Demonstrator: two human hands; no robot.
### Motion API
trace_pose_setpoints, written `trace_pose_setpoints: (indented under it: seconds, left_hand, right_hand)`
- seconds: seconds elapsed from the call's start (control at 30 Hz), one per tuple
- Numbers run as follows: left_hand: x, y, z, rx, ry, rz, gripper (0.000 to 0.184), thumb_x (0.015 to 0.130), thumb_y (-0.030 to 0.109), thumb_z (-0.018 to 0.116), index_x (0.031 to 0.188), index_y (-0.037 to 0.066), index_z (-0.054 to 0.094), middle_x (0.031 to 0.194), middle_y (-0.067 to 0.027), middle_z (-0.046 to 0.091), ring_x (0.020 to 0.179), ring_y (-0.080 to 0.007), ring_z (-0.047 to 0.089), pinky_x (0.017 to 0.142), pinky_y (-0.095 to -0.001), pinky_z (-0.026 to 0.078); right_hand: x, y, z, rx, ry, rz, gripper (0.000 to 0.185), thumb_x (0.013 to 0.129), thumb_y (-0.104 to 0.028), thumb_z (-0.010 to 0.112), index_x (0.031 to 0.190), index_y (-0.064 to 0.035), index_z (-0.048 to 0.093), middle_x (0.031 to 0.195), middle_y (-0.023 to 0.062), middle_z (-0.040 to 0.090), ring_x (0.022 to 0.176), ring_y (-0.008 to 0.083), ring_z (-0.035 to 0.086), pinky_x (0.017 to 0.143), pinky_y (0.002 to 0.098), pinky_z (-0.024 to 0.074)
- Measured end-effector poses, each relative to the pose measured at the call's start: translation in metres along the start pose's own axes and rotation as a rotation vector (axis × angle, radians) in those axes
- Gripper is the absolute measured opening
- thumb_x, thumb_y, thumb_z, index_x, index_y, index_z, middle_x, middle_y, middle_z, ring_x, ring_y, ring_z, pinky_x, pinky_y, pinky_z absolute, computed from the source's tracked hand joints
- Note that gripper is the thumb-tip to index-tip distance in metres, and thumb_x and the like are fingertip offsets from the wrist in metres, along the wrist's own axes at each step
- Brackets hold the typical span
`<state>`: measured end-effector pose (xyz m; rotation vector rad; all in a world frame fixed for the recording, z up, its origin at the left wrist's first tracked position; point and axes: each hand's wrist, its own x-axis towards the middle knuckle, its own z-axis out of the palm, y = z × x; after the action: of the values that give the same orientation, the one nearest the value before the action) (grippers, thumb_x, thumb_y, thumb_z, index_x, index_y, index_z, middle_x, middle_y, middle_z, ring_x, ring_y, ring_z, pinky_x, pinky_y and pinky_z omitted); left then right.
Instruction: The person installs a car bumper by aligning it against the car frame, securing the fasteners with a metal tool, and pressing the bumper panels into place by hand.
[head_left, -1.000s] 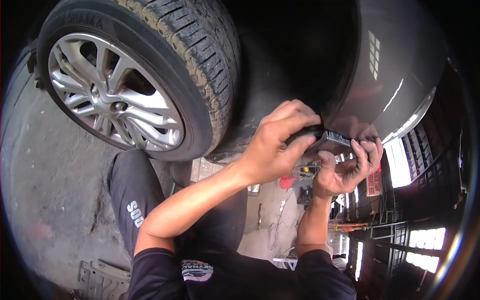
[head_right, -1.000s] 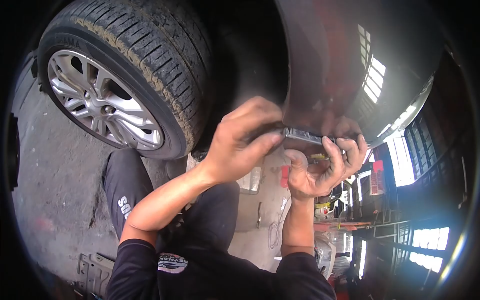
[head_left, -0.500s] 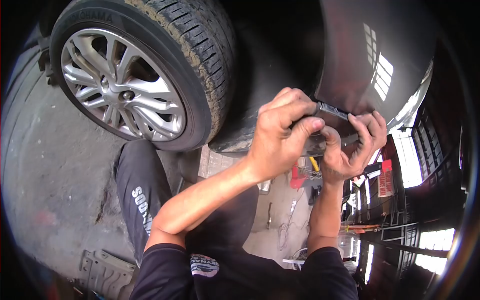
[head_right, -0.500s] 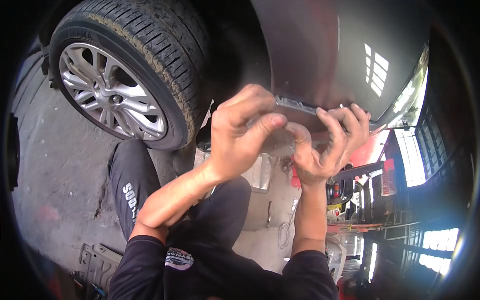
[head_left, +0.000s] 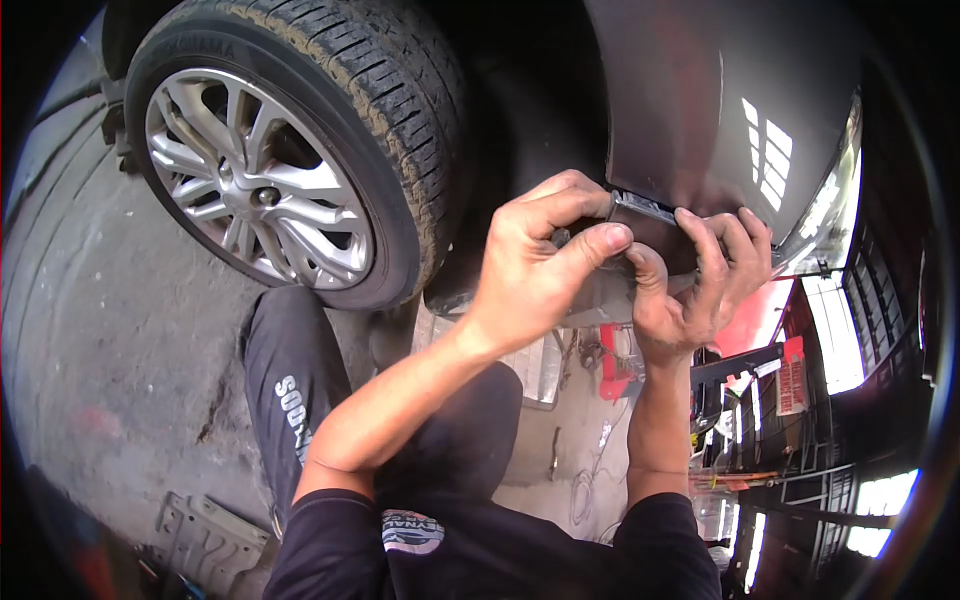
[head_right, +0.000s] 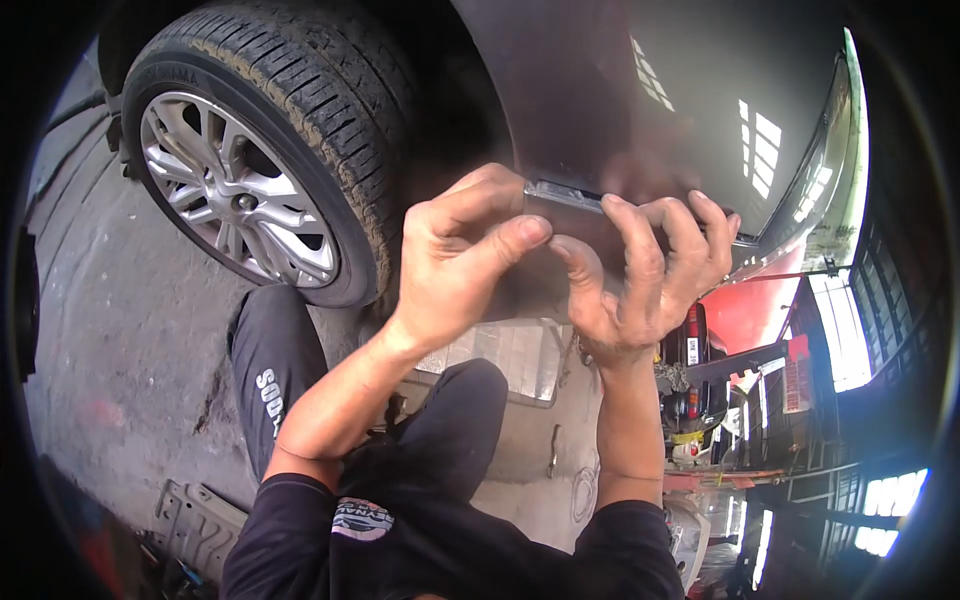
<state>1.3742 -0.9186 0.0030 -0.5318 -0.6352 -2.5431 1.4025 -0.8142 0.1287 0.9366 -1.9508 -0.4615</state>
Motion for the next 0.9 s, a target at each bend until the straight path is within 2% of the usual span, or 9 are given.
trace_pose_setpoints:
  seconds: [0.13,0.3,0.4,0.43,0.47,0.57,0.67,0.83,0.9]
  left_hand:
    - [-0.006,0.01,-0.006,0.028,-0.035,-0.067,0.015,0.088,0.007,0.072,0.092,-0.008,0.068,0.086,-0.0079,0.063,0.078,-0.0128,0.058,0.069,-0.0265,0.046]
    - [-0.018,0.024,-0.012,0.036,-0.088,-0.176,0.009,0.089,0.002,0.065,0.088,-0.006,0.067,0.088,-0.0059,0.061,0.081,-0.0109,0.055,0.071,-0.0238,0.042]
    - [-0.026,0.01,-0.023,-0.035,-0.112,-0.254,0.012,0.089,0.003,0.061,0.087,-0.007,0.067,0.087,-0.0062,0.061,0.083,-0.0109,0.055,0.075,-0.0232,0.041]
    - [-0.029,0.008,-0.018,-0.145,-0.051,-0.259,0.01,0.09,0.003,0.063,0.089,-0.007,0.065,0.085,-0.001,0.057,0.076,-0.0057,0.05,0.066,-0.0217,0.04]
    - [-0.029,0.007,-0.012,-0.147,-0.055,-0.23,0.01,0.091,0.004,0.063,0.091,-0.006,0.064,0.086,-0.0007,0.057,0.077,-0.0053,0.05,0.067,-0.0215,0.039]
    - [-0.026,0.008,-0.004,-0.116,-0.082,-0.17,0.012,0.096,0.007,0.063,0.098,-0.005,0.062,0.091,0.0004,0.056,0.079,-0.0039,0.048,0.07,-0.0205,0.039]
    - [-0.025,0.011,-0.013,-0.074,-0.044,-0.219,0.007,0.093,0.001,0.061,0.091,-0.005,0.062,0.086,0.001,0.055,0.077,-0.004,0.049,0.068,-0.0205,0.039]
    - [-0.029,0.016,-0.014,-0.048,0.079,-0.275,0.012,0.085,0.004,0.056,0.083,-0.007,0.062,0.081,-0.0044,0.059,0.071,-0.0089,0.054,0.065,-0.0228,0.041]
    - [-0.024,0.011,-0.014,-0.099,0.094,-0.248,0.019,0.089,0.009,0.055,0.094,-0.007,0.065,0.08,-0.0058,0.061,0.072,-0.0122,0.058,0.069,-0.0252,0.045]
  right_hand:
    - [0.007,0.004,-0.006,0.037,-0.051,-0.014,0.041,0.073,-0.036,0.085,0.103,-0.0119,0.072,0.101,0.0048,0.057,0.119,0.0325,0.048,0.112,0.056,0.0268]
    - [0.014,0.008,-0.012,0.271,-0.091,-0.05,0.026,0.07,-0.013,0.08,0.094,-0.0094,0.07,0.092,0.0064,0.067,0.115,0.0342,0.056,0.116,0.0573,0.0241]
    - [0.002,0.005,-0.007,0.237,-0.079,-0.135,0.024,0.071,-0.012,0.079,0.093,-0.0091,0.07,0.092,0.0064,0.068,0.118,0.0355,0.056,0.116,0.059,0.0241]
    - [-0.002,0.006,-0.002,0.201,-0.036,-0.158,0.019,0.075,-0.013,0.078,0.092,-0.0089,0.069,0.091,0.0067,0.068,0.116,0.0357,0.058,0.115,0.0603,0.026]
    - [-0.001,0.006,0.0,0.168,0.005,-0.169,0.016,0.079,-0.014,0.077,0.092,-0.0085,0.068,0.09,0.0067,0.068,0.113,0.0347,0.06,0.113,0.0602,0.0291]
    - [0.003,0.013,-0.003,0.092,0.05,-0.2,0.017,0.081,-0.015,0.076,0.094,-0.0074,0.068,0.094,0.0074,0.068,0.108,0.0343,0.062,0.109,0.0595,0.0329]
    - [-0.014,0.022,-0.007,0.019,0.11,-0.142,0.021,0.083,-0.014,0.075,0.102,-0.006,0.07,0.102,0.0106,0.067,0.106,0.0347,0.062,0.105,0.0569,0.0383]
    - [-0.06,0.038,-0.01,-0.018,0.165,-0.045,0.032,0.089,-0.017,0.07,0.118,-0.0037,0.068,0.123,0.0205,0.06,0.118,0.0399,0.054,0.103,0.0549,0.0442]
    - [-0.074,0.038,-0.004,-0.007,0.171,-0.028,0.033,0.091,-0.015,0.068,0.121,-0.0022,0.067,0.131,0.0235,0.055,0.122,0.0415,0.052,0.105,0.0561,0.044]
